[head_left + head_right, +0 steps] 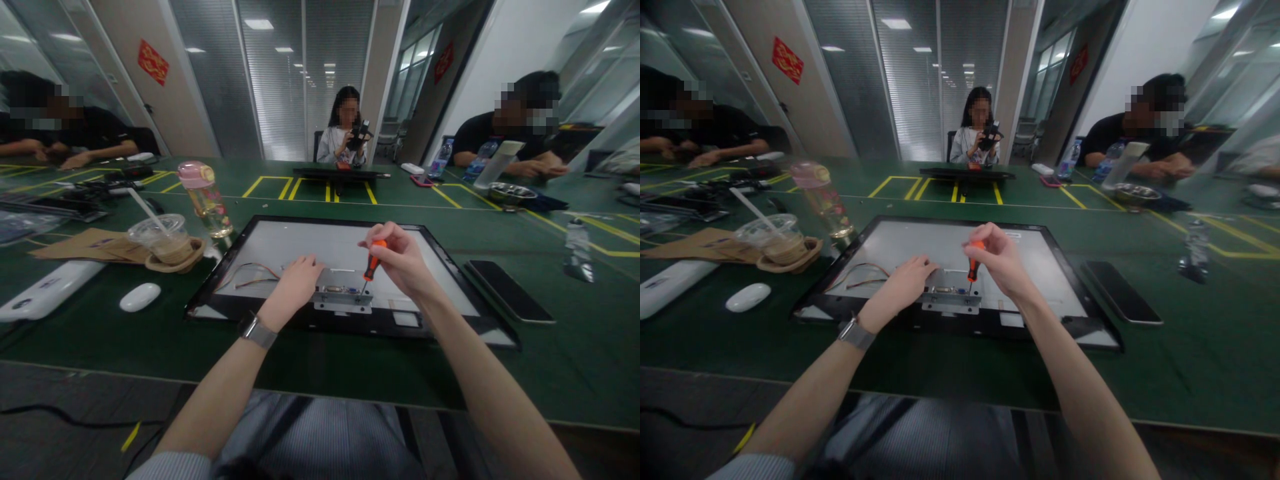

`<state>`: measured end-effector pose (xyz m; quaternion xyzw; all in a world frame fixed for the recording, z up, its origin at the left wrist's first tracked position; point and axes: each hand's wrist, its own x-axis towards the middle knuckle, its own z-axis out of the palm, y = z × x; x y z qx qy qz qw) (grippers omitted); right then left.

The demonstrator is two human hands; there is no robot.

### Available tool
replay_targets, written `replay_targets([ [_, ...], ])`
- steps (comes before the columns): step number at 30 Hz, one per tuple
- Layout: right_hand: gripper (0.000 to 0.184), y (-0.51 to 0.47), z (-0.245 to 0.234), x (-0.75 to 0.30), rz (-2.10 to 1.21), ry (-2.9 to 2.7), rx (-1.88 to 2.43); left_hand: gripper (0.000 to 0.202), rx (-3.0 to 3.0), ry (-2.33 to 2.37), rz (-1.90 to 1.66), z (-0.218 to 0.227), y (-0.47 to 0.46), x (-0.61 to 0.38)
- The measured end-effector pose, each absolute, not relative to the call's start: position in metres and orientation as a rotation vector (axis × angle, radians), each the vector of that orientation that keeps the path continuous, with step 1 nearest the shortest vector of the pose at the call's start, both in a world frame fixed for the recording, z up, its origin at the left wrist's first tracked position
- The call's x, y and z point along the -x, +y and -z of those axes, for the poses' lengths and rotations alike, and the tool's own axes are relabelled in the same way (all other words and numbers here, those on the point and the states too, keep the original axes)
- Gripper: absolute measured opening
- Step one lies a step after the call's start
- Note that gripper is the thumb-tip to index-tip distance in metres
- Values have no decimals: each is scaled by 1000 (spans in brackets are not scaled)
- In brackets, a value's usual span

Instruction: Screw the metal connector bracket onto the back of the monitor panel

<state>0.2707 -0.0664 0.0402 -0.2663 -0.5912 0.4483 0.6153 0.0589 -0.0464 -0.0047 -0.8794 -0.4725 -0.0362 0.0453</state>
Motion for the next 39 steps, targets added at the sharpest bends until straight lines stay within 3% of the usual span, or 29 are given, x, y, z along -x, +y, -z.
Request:
replay_targets([
  [14,18,-69,-44,-274,-1209,-1423,635,42,2708,-1429,121,1,-49,-58],
  [22,12,-68,-40,-276,-1069,-1440,672,43,2706,-1435,102,1,-49,-59],
  [27,27,-66,-41,-274,-967,-1376,672,42,2703,-1449,79,2,-48,-59],
  [39,19,-68,-42,-275,-1213,-1411,644,42,2705,-1442,106,1,-49,-59],
])
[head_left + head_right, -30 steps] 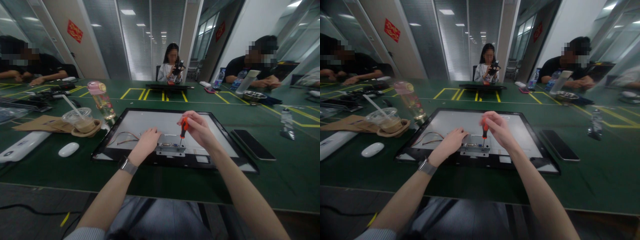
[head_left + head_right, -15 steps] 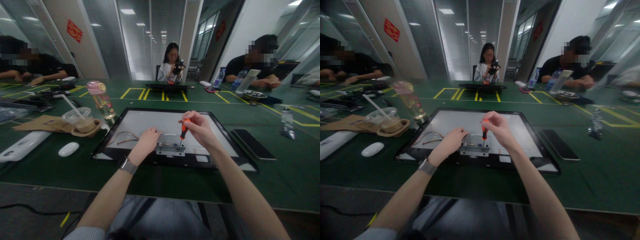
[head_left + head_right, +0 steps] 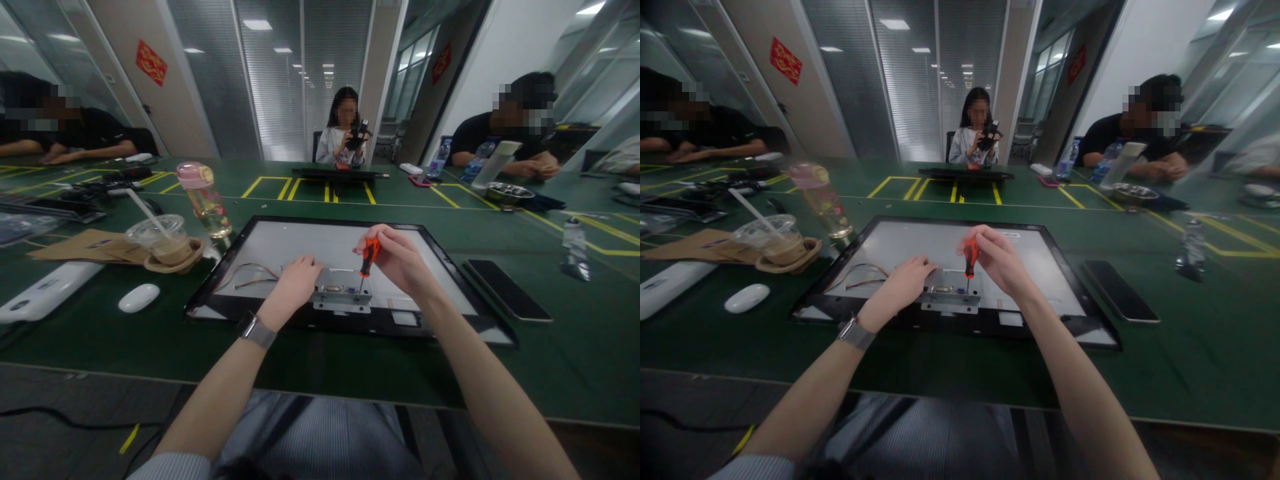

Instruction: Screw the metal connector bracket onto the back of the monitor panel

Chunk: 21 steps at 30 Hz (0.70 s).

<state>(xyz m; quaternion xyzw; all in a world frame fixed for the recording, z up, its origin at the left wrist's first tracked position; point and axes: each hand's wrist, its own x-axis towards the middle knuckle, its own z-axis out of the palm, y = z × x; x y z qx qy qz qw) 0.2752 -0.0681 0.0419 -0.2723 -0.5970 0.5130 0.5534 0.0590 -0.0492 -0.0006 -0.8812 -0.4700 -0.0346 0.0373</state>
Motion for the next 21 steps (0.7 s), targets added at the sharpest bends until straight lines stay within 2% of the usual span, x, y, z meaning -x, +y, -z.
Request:
replay_targets([
  [6,23,-65,-39,-277,-1077,-1408,664,43,2695,-1459,114,3,-48,-59],
  [12,19,-66,-41,-275,-1131,-1383,660,42,2701,-1441,111,3,-47,-59],
  [18,28,-66,-41,-275,-1074,-1452,645,41,2689,-1447,104,4,-47,-59],
  [21,21,-67,-42,-275,-1109,-1444,667,42,2700,-1446,114,3,-48,-59],
])
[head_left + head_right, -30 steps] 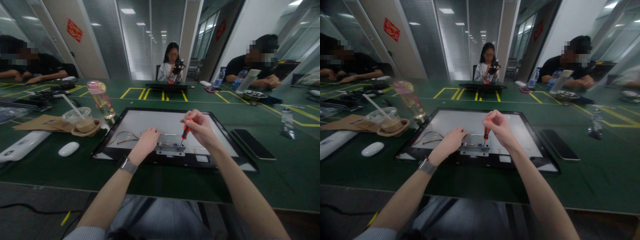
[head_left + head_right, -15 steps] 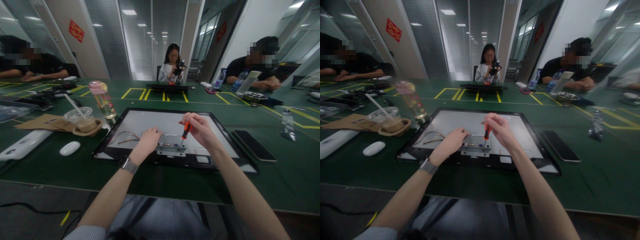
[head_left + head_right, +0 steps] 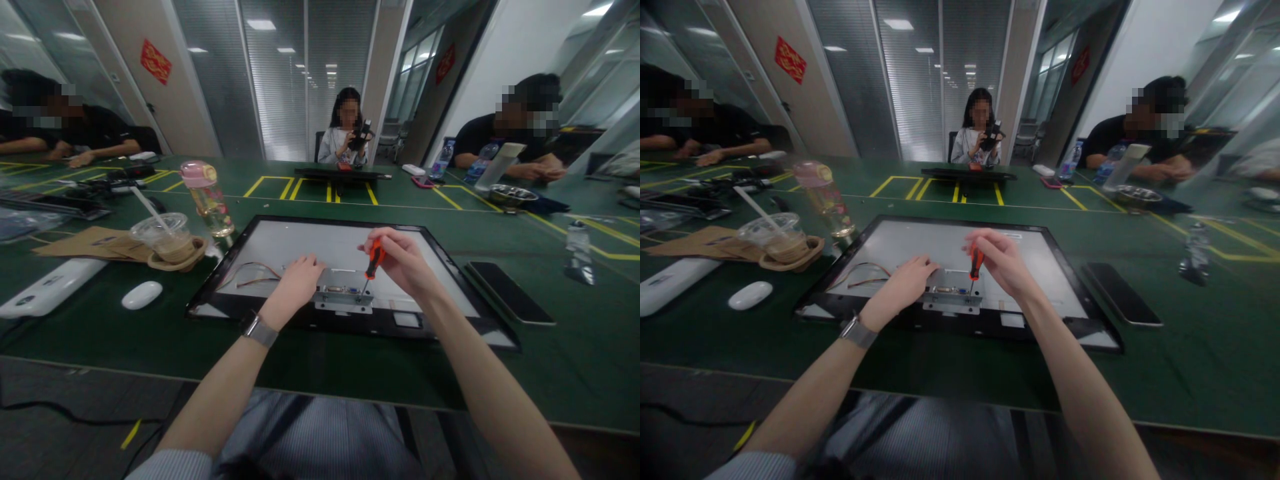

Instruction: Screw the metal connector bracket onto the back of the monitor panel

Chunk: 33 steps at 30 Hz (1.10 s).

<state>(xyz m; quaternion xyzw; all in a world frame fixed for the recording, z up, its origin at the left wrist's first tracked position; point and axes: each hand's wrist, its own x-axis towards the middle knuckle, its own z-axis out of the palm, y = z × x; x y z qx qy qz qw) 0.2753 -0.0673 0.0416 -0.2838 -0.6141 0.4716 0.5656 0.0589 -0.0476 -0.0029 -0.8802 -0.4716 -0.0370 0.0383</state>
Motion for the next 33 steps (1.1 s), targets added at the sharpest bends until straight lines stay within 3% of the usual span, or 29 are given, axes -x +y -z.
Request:
replay_targets([
  [3,20,-68,-43,-274,-1161,-1401,661,42,2700,-1451,115,2,-49,-59],
  [11,37,-65,-41,-272,-1124,-1388,612,44,2704,-1441,130,2,-49,-58],
  [19,25,-66,-41,-268,-1262,-1294,586,43,2696,-1449,114,1,-48,-59],
  [23,34,-64,-39,-262,-1269,-1221,539,44,2696,-1468,98,0,-50,-60],
  [33,33,-65,-39,-263,-1349,-1226,593,43,2700,-1474,84,-2,-51,-60],
])
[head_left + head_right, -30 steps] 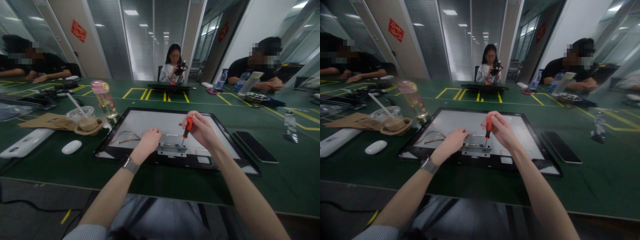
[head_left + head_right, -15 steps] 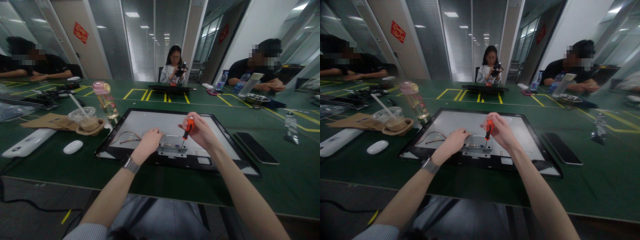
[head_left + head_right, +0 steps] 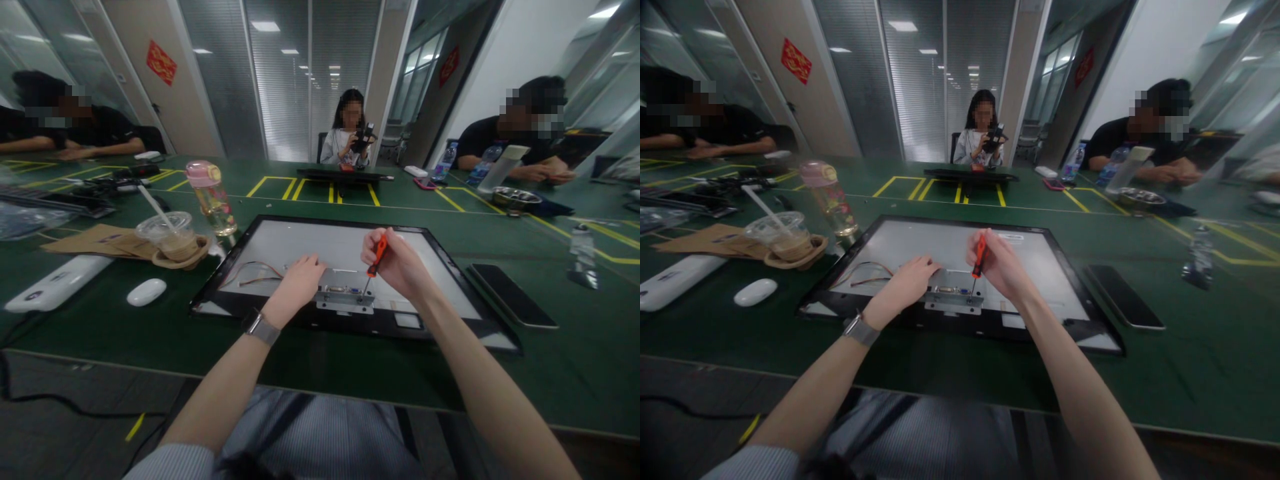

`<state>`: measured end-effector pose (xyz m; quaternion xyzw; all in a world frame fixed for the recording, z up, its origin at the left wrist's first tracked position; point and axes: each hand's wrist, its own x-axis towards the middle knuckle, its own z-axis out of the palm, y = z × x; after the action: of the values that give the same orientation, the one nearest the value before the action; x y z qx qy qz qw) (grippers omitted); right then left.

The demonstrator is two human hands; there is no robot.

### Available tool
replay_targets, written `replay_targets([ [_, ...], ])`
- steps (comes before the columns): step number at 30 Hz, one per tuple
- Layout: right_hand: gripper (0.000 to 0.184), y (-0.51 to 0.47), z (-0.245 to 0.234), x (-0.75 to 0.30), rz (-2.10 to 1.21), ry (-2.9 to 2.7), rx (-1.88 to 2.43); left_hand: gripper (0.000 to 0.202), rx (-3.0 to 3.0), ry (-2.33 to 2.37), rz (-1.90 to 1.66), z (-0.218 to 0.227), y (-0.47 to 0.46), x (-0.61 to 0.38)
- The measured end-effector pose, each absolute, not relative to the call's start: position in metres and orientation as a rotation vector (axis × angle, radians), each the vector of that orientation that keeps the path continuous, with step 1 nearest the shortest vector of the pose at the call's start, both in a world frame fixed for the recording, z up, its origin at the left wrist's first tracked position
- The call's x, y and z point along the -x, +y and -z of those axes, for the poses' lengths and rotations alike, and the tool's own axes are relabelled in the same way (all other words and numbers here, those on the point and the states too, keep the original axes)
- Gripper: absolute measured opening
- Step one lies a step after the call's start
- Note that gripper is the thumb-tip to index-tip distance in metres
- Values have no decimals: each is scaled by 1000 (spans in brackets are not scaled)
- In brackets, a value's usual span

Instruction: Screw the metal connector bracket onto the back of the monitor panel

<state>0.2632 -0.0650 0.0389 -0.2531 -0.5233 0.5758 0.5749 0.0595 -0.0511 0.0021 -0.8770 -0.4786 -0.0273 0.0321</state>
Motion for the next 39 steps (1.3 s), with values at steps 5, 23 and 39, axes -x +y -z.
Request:
replay_targets([
  [5,34,-63,-37,-262,-1357,-1197,564,44,2702,-1468,118,0,-50,-59],
  [23,34,-67,-40,-259,-1429,-1193,490,43,2698,-1463,109,-1,-51,-60],
  [39,38,-68,-37,-261,-1410,-1250,506,44,2707,-1458,105,0,-50,-59],
])
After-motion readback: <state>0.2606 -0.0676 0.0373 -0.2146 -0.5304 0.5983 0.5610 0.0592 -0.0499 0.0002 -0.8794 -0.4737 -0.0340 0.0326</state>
